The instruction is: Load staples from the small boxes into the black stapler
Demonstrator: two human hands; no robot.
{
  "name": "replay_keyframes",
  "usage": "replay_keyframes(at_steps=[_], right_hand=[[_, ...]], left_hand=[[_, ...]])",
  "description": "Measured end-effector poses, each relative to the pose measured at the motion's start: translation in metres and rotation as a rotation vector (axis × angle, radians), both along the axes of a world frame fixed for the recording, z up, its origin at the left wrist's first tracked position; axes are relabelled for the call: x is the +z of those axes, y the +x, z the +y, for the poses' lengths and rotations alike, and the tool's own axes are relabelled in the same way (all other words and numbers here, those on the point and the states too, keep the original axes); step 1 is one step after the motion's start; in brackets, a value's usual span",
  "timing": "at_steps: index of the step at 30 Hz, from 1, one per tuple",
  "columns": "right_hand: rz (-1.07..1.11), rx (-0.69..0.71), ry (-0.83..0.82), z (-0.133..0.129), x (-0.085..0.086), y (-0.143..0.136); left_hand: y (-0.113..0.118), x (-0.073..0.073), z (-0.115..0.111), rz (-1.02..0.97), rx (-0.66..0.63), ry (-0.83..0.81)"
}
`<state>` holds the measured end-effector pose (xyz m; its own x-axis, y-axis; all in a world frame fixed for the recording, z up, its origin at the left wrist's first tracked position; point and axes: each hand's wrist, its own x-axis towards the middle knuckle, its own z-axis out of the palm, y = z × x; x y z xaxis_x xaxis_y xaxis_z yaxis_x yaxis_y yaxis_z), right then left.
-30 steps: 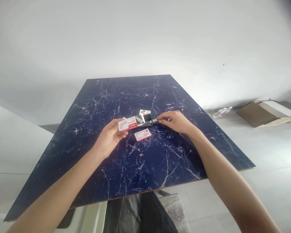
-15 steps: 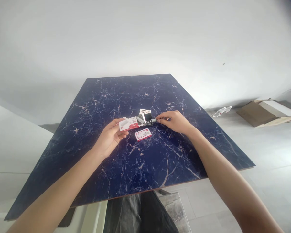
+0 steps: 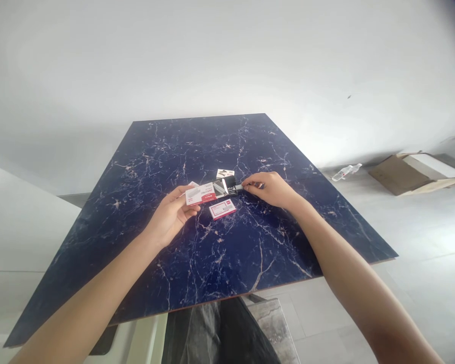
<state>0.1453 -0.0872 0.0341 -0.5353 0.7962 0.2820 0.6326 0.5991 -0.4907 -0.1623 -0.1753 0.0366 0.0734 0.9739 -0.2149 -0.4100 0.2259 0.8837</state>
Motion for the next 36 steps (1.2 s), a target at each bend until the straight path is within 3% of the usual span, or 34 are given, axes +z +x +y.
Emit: replay_keyframes(at_steps=[7,11,14,19,23,28,32,34,36], right_hand=[[-0.014,0.031,0.078,-0.001,-0.002,-0.003],[0.107,-0.069,0.131,-0.013,0.008,-0.012],[0.317,-0.111,-0.055,-0.029,0.018,-0.027],[0.558,0.016,-0.468,-0.050,0.020,-0.051],[0.687,-0.018,-0.612,-0.052,0.019,-0.055],[0.699,-0.061,-0.605,-0.050,0.019,-0.054],[0.611,-0.129,-0.468,-0.051,0.017,-0.054],[0.589,-0.098,-0.428,-0.051,0.017,-0.053],[0.622,-0.043,-0.495,-0.051,0.018,-0.053]], left_hand=[[0.001,0.001,0.000,0.017,-0.015,0.000],[0.002,0.001,-0.001,0.039,-0.007,0.035],[0.005,-0.002,-0.003,0.052,0.034,0.071],[0.012,-0.005,-0.007,0.031,0.004,0.098],[0.014,-0.004,-0.009,0.017,-0.030,0.111],[0.012,-0.006,-0.009,-0.009,-0.079,0.087],[0.012,-0.007,-0.009,0.004,-0.101,0.098],[0.012,-0.006,-0.010,0.006,-0.139,0.121],[0.012,-0.005,-0.010,0.003,-0.167,0.141]])
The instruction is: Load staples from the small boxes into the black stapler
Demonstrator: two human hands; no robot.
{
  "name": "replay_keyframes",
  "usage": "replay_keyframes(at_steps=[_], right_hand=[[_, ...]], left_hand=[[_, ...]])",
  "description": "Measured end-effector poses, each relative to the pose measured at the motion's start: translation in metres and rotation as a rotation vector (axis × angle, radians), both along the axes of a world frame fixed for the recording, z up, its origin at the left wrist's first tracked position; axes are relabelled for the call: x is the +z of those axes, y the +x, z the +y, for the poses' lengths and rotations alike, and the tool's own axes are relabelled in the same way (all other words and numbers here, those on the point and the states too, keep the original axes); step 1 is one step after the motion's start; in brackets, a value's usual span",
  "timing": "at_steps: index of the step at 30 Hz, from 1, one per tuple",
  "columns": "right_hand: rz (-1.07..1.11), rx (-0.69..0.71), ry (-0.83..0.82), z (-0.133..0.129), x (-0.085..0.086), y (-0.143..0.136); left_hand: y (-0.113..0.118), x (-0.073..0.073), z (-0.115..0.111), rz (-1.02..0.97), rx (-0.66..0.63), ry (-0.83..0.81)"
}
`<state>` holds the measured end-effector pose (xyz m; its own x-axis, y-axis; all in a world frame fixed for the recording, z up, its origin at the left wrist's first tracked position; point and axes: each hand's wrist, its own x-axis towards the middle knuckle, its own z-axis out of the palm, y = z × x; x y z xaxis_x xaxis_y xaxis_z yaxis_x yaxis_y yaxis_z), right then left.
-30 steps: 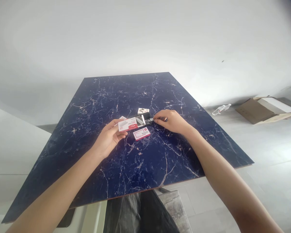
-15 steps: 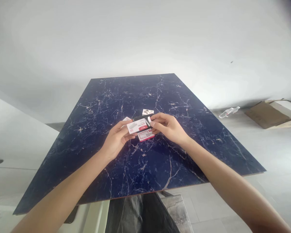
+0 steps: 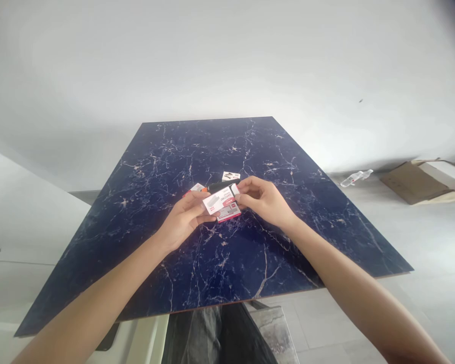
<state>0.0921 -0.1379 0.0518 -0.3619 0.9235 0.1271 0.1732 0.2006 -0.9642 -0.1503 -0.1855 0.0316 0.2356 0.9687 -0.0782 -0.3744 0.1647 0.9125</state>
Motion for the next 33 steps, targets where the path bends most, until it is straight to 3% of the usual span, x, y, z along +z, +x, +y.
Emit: replay_keyframes(at_steps=[6,13,17,20,23,28,31,33], right_hand=[[0.182,0.088,-0.189,0.005,-0.003,0.001],[0.125,0.007,-0.029,0.003,-0.012,-0.006],[0.214,-0.021,-0.063,0.002,-0.015,-0.010],[0.271,0.007,-0.114,0.001,-0.016,-0.010],[0.177,0.005,-0.042,-0.001,-0.014,-0.009],[-0.122,0.006,0.318,-0.011,-0.006,-0.010],[-0.155,0.127,0.301,-0.014,-0.002,-0.010],[-0.151,0.121,0.244,-0.010,0.000,-0.006]], left_hand=[[0.000,-0.001,0.000,0.017,0.007,0.033],[0.005,0.002,-0.007,0.048,-0.002,0.139],[0.008,0.003,-0.012,0.067,-0.038,0.222],[0.008,-0.003,-0.010,0.176,0.047,0.255],[0.006,-0.011,-0.005,0.241,0.119,0.252],[0.006,-0.015,-0.003,0.231,0.084,0.256],[0.006,-0.011,-0.006,0.293,0.055,0.287],[0.005,-0.007,-0.007,0.390,0.005,0.298]])
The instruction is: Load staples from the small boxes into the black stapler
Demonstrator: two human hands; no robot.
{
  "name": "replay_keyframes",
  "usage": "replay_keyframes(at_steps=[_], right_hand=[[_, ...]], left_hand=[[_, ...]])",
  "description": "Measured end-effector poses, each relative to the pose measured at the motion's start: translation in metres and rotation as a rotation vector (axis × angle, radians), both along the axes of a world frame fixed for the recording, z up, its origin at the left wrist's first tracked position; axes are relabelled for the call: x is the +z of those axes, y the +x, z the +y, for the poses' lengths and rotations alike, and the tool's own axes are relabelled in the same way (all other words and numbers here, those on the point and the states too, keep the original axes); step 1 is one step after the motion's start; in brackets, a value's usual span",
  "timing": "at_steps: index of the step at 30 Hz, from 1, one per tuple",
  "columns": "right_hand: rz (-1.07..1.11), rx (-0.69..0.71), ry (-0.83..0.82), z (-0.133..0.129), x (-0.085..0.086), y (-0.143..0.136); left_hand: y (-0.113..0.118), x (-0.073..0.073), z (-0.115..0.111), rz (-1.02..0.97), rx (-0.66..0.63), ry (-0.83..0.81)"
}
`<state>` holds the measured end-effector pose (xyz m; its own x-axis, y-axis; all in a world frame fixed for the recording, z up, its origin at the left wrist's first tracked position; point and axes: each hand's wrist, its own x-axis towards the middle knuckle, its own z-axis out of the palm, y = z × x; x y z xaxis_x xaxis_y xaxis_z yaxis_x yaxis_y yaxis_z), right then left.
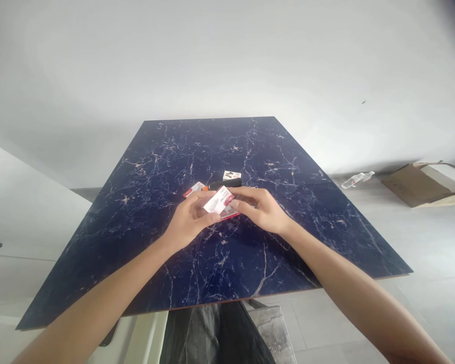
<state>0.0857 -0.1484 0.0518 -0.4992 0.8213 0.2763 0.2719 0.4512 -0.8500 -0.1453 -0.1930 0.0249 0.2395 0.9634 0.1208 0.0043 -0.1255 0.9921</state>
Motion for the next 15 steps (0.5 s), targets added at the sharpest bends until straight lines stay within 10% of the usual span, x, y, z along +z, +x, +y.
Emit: replay_keyframes(at_steps=[4,7,15], right_hand=[[-0.081,-0.377,0.109,0.021,0.003,0.022],[-0.346,-0.558,0.158,0.036,0.004,0.042],[-0.376,-0.256,0.086,0.003,-0.018,0.002]], left_hand=[[-0.007,0.011,0.000,0.513,-0.032,0.222],[-0.014,0.013,0.006,0.731,0.175,0.434],[-0.018,-0.009,0.042,0.850,0.217,0.448]])
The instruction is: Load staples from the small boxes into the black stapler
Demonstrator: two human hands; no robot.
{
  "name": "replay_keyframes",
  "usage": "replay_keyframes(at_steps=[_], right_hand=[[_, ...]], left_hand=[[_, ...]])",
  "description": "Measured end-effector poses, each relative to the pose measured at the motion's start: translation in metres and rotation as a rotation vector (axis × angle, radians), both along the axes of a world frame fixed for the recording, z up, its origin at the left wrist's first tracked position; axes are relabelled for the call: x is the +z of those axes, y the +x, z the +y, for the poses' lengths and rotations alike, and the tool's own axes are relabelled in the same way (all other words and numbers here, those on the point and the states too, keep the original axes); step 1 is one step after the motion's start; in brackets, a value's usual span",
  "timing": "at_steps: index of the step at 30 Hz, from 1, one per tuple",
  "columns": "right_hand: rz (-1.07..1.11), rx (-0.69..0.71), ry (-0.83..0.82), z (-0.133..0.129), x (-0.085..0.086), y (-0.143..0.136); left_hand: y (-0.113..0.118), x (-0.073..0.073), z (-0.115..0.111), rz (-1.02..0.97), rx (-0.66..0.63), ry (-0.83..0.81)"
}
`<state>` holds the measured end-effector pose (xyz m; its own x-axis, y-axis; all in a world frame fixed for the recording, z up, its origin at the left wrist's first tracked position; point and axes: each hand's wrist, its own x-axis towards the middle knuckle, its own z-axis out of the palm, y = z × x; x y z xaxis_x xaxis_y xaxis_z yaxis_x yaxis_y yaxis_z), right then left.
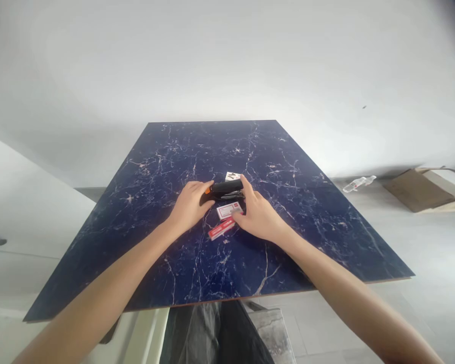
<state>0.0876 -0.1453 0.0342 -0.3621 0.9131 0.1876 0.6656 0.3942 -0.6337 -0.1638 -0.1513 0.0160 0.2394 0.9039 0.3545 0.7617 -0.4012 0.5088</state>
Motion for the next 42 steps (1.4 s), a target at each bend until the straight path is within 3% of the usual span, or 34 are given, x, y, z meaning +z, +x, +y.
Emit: replay_keyframes(at_steps=[3,8,13,16,19,21,23,25,27,32,36,38,42], right_hand=[[0.078,0.078,-0.055,0.002,-0.007,-0.010],[0.218,0.160,-0.246,0.023,-0.015,-0.002],[0.266,0.170,-0.148,0.029,-0.027,-0.005],[0.272,0.192,-0.133,0.032,-0.028,-0.006],[0.267,0.225,-0.132,0.031,-0.018,-0.001],[0.196,0.171,-0.075,0.024,-0.007,0.007],[0.067,0.147,-0.019,0.010,0.004,0.016],[-0.077,0.251,-0.017,-0.006,0.010,0.024],[-0.151,0.294,0.014,-0.019,0.011,0.029],[-0.120,0.162,0.061,-0.023,0.011,0.036],[0.069,-0.018,0.172,-0.015,0.030,0.028],[0.092,0.020,0.279,-0.012,0.041,0.013],[-0.074,0.298,0.367,-0.005,0.043,-0.024]], left_hand=[[0.003,0.000,0.003,-0.003,0.031,0.007],[0.005,0.008,-0.005,-0.011,0.059,0.021],[0.008,0.007,-0.025,-0.082,-0.158,-0.116],[0.016,0.004,-0.029,-0.078,-0.168,-0.138],[0.017,0.006,-0.024,-0.043,-0.189,-0.075],[0.005,0.011,-0.016,0.004,-0.219,-0.001],[-0.014,0.014,-0.009,0.043,-0.167,0.051],[-0.030,0.015,-0.004,0.069,-0.066,0.019],[-0.036,0.014,-0.004,0.081,-0.071,-0.073],[-0.007,0.012,-0.020,-0.044,-0.319,-0.226],[0.010,0.009,-0.024,-0.137,-0.292,-0.261],[0.007,0.010,-0.022,-0.170,-0.270,-0.275],[-0.017,0.028,-0.017,-0.319,-0.129,-0.215]])
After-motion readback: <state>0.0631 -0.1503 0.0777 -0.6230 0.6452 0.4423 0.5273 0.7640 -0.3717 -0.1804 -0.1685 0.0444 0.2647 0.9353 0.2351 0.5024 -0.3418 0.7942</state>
